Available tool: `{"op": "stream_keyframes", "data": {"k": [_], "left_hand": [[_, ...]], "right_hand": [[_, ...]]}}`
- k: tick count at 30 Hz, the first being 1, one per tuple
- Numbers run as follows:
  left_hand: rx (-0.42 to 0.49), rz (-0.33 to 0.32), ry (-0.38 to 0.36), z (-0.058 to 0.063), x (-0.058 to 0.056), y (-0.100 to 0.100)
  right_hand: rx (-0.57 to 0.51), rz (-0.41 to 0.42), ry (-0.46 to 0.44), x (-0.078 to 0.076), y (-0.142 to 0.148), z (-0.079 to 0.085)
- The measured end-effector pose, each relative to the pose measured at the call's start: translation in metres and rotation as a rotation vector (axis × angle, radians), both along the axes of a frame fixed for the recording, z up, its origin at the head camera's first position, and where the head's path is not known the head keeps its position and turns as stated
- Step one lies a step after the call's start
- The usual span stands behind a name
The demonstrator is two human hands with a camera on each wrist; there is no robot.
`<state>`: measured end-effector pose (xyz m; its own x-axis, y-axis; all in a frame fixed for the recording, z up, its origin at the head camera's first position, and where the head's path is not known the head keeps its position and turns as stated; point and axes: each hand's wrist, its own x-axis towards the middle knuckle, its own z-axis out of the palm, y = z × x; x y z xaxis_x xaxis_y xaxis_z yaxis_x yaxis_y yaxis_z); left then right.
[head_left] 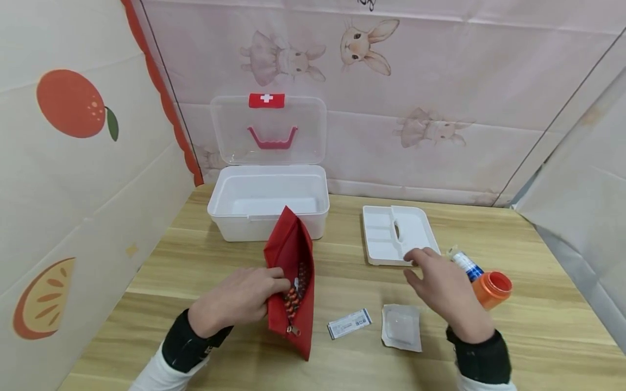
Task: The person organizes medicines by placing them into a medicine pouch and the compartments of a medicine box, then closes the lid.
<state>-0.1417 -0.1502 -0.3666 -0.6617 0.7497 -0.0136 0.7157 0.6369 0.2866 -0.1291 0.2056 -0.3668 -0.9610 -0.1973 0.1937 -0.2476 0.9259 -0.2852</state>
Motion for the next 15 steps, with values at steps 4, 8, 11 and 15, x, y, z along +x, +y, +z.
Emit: {"op": "stream_keyframes", "data": {"k": [4,8,11,15], "left_hand": [[-0.009,0.001,0.003,0.001,-0.001,0.001],[-0.012,0.005,-0.001,0.002,-0.001,0.002],[-0.012,0.009,-0.01,0.002,0.0,0.002],[-0.014,0.013,-0.022,0.002,0.001,0.002]], "right_hand": [[0.047,-0.024,-0.028,0.012,0.016,-0.007],[0.081,-0.026,-0.075,0.027,0.032,-0.019],[0.112,-0.059,-0.162,0.038,0.047,-0.029],[0.146,-0.119,-0.296,0.049,0.07,-0.045]]}}
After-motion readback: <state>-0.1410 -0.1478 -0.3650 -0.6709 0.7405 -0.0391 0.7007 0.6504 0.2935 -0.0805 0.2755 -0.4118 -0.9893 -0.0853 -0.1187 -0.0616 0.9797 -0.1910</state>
